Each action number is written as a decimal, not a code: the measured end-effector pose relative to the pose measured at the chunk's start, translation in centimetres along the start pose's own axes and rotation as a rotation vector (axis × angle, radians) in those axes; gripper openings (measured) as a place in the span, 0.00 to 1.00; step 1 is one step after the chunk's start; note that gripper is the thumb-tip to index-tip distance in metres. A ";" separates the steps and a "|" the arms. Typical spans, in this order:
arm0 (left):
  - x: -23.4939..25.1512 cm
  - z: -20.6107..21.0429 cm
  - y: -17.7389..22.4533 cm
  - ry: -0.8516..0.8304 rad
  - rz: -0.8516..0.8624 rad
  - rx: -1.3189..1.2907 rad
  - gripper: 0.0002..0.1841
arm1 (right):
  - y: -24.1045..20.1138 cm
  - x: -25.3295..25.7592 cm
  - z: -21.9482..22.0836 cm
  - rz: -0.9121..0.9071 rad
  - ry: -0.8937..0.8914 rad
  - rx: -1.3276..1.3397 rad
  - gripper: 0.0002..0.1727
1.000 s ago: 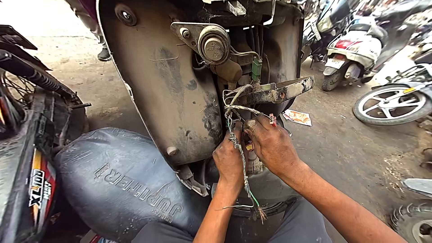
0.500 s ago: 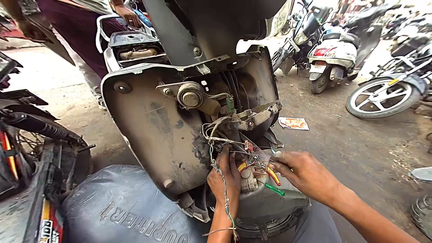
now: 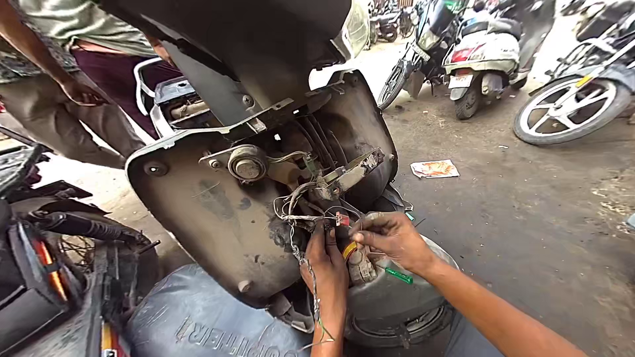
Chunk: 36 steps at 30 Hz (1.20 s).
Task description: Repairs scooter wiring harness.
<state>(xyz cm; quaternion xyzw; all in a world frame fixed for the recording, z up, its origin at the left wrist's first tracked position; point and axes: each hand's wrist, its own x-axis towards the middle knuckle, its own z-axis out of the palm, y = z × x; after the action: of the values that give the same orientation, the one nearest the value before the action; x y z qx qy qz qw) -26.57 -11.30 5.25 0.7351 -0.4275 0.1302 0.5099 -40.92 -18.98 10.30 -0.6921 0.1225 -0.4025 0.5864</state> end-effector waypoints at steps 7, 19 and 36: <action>0.1 0.0 -0.1 -0.008 0.006 0.000 0.15 | 1.9 1.0 3.0 -0.268 0.304 -0.224 0.09; 0.0 0.4 0.1 0.011 0.001 -0.012 0.14 | 1.7 1.1 3.3 -0.358 0.306 -0.495 0.06; -0.1 0.5 0.3 0.026 -0.010 -0.007 0.12 | 1.8 1.0 3.4 -0.396 0.298 -0.536 0.06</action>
<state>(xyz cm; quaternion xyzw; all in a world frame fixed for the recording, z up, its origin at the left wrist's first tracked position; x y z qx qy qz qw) -26.96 -11.73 5.17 0.7336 -0.4175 0.1357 0.5188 -37.35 -17.76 9.11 -0.7653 0.1714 -0.5582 0.2708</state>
